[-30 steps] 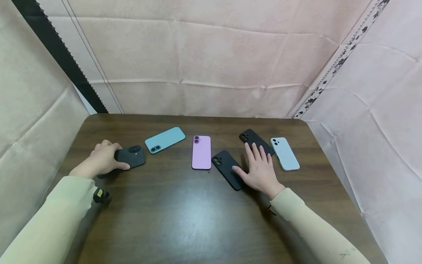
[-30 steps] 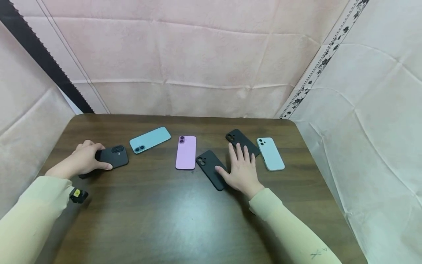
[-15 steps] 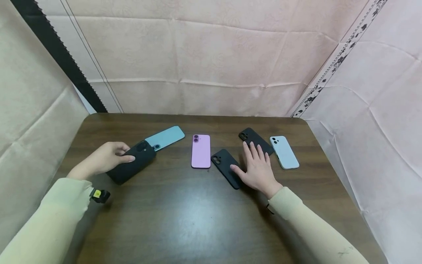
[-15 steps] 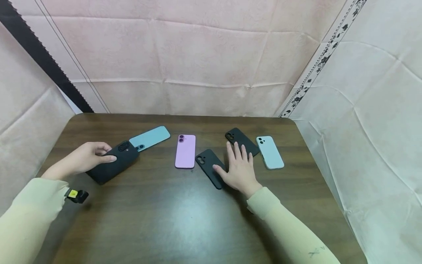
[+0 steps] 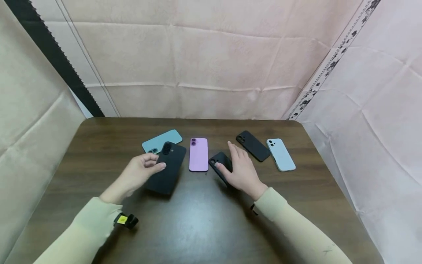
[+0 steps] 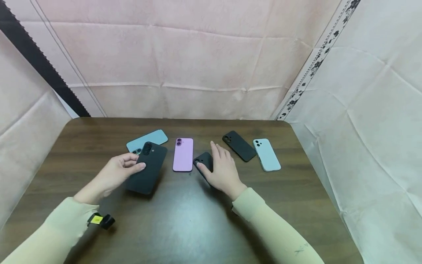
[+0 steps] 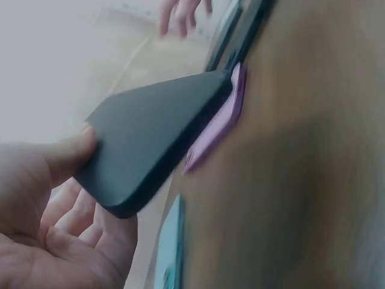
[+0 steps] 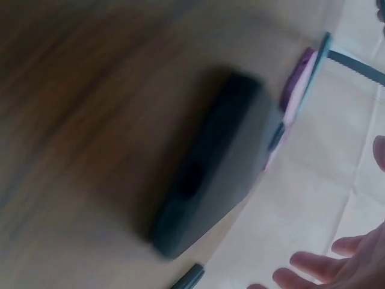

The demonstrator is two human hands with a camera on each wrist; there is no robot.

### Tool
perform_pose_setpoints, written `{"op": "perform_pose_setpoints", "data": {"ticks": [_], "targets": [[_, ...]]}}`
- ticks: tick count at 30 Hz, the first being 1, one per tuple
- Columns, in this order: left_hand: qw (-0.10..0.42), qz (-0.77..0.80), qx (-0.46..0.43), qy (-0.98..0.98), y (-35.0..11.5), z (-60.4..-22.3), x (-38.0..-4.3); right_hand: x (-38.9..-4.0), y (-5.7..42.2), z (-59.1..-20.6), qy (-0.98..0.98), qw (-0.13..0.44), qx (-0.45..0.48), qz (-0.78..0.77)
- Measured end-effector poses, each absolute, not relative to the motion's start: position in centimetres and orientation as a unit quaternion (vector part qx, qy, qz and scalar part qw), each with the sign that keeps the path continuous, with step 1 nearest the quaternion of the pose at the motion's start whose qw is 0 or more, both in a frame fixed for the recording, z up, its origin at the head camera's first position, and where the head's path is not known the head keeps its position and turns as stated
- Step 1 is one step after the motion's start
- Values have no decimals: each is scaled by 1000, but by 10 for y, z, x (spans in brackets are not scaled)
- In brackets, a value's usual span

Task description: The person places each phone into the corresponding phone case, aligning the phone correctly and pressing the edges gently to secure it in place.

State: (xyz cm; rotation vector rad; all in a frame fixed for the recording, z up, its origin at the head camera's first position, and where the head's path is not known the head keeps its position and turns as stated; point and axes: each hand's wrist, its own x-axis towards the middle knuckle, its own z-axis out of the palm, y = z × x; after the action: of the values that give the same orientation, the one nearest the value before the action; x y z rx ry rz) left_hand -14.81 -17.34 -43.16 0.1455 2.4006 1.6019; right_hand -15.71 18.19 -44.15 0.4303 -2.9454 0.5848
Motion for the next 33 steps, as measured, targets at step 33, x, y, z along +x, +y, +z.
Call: {"op": "perform_pose_setpoints", "data": {"ticks": [33], "targets": [[167,724,-35,669,-99,-442,-127,-148,124,-440,-718,-157,101,670]]}}
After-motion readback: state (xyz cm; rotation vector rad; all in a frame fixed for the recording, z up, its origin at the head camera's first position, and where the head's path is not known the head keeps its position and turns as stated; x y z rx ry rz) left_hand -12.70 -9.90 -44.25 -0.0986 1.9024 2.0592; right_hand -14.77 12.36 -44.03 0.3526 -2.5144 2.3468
